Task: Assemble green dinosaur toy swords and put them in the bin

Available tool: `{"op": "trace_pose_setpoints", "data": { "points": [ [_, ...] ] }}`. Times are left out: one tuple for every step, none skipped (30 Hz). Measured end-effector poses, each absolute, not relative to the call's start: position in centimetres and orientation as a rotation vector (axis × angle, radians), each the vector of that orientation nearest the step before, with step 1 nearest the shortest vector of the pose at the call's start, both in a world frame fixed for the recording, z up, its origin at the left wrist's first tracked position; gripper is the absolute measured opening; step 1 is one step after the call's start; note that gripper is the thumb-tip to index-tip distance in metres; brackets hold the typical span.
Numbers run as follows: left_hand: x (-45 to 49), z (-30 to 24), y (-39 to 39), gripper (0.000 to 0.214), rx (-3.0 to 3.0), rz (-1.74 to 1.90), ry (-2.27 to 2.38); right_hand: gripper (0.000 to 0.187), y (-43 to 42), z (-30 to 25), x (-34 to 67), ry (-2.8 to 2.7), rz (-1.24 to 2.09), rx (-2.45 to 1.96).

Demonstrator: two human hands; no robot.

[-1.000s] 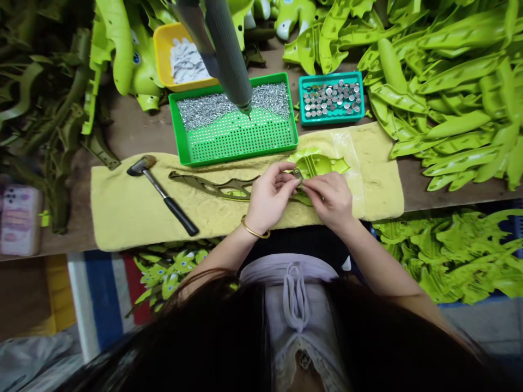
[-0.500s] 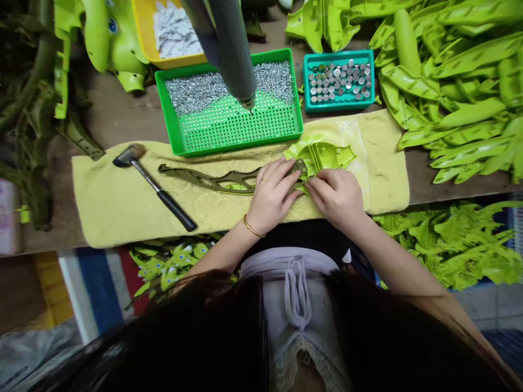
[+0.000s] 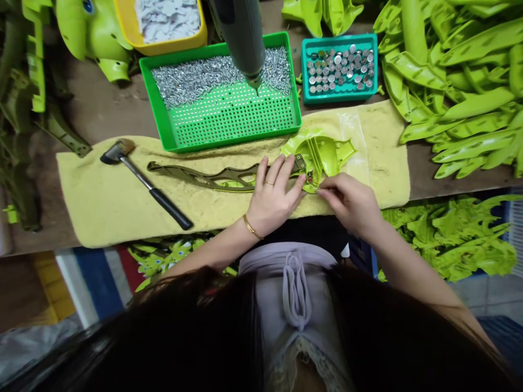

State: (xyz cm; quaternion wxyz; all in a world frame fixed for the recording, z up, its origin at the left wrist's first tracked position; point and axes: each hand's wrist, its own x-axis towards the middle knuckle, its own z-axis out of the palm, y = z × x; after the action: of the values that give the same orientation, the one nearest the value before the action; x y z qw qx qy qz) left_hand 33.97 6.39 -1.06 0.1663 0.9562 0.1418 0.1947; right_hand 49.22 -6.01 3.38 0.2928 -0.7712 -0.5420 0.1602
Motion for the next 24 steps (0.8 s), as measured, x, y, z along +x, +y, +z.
{"op": "trace_pose_setpoints", "data": {
  "points": [
    [34.3, -1.1, 6.3, 0.026, 2.716, 0.573, 0.403, 0.009, -6.0, 3.5, 49.5, -1.326, 0.565, -1.957],
    [34.6, -1.1, 6.2, 0.023, 2.706, 0.592, 0.408, 0.009, -5.9, 3.6, 49.8, -1.204, 0.699, -1.865],
    [35.0, -1.1, 6.1, 0.021, 2.691, 0.611, 0.425, 0.01, -5.7, 3.6, 50.0, -1.081, 0.819, -1.782],
    [35.4, -1.1, 6.1, 0.019, 2.673, 0.63, 0.452, 0.013, -5.5, 3.5, 50.1, -0.965, 0.912, -1.708],
    [35.8, -1.0, 6.2, 0.02, 2.652, 0.648, 0.487, 0.016, -5.4, 3.3, 50.2, -0.863, 0.97, -1.649],
    [36.2, -1.0, 6.2, 0.022, 2.628, 0.663, 0.524, 0.019, -5.3, 3.0, 50.3, -0.782, 0.991, -1.616],
    [36.4, -1.0, 6.3, 0.024, 2.598, 0.673, 0.558, 0.02, -5.3, 2.6, 50.2, -0.723, 0.968, -1.616],
    [36.6, -0.9, 6.3, 0.025, 2.565, 0.679, 0.585, 0.019, -5.4, 2.1, 50.1, -0.7, 0.903, -1.646],
    [36.7, -0.9, 6.4, 0.025, 2.535, 0.684, 0.599, 0.017, -5.5, 1.6, 50.0, -0.733, 0.804, -1.698],
    [36.7, -0.9, 6.4, 0.025, 2.508, 0.689, 0.607, 0.013, -5.8, 1.0, 49.8, -0.825, 0.678, -1.766],
    [36.7, -0.9, 6.4, 0.025, 2.486, 0.692, 0.611, 0.011, -6.0, 0.5, 49.7, -0.963, 0.531, -1.834],
    [36.7, -0.9, 6.4, 0.024, 2.472, 0.692, 0.612, 0.01, -6.2, 0.1, 49.5, -1.126, 0.372, -1.889],
    [36.6, -0.9, 6.5, 0.024, 2.463, 0.688, 0.613, 0.01, -6.4, -0.3, 49.4, -1.287, 0.217, -1.924],
    [36.6, -1.0, 6.5, 0.024, 2.457, 0.682, 0.608, 0.01, -6.5, -0.6, 49.3, -1.423, 0.084, -1.942],
    [36.5, -1.0, 6.6, 0.024, 2.454, 0.672, 0.603, 0.009, -6.6, -0.8, 49.2, -1.52, -0.02, -1.95],
    [36.5, -1.0, 6.6, 0.024, 2.454, 0.665, 0.598, 0.009, -6.6, -1.0, 49.2, -1.58, -0.092, -1.952],
    [36.5, -1.0, 6.6, 0.024, 2.457, 0.66, 0.594, 0.009, -6.6, -1.1, 49.3, -1.618, -0.14, -1.945],
    [36.5, -1.1, 6.7, 0.024, 2.46, 0.659, 0.592, 0.009, -6.5, -1.2, 49.3, -1.639, -0.167, -1.935],
    [36.4, -1.1, 6.7, 0.023, 2.464, 0.658, 0.59, 0.009, -6.5, -1.2, 49.4, -1.65, -0.179, -1.926],
    [36.4, -1.1, 6.7, 0.023, 2.467, 0.659, 0.589, 0.009, -6.5, -1.2, 49.5, -1.656, -0.181, -1.915],
    [36.4, -1.0, 6.8, 0.023, 2.469, 0.665, 0.587, 0.008, -6.6, -1.1, 49.6, -1.661, -0.178, -1.907],
    [36.4, -1.0, 6.8, 0.023, 2.47, 0.673, 0.583, 0.008, -6.6, -1.1, 49.7, -1.669, -0.171, -1.903],
    [36.4, -1.0, 6.7, 0.023, 2.47, 0.686, 0.577, 0.008, -6.6, -1.0, 49.8, -1.678, -0.164, -1.901],
    [36.5, -0.9, 6.7, 0.022, 2.471, 0.703, 0.572, 0.009, -6.6, -1.0, 49.9, -1.688, -0.157, -1.899]
  ]
}}
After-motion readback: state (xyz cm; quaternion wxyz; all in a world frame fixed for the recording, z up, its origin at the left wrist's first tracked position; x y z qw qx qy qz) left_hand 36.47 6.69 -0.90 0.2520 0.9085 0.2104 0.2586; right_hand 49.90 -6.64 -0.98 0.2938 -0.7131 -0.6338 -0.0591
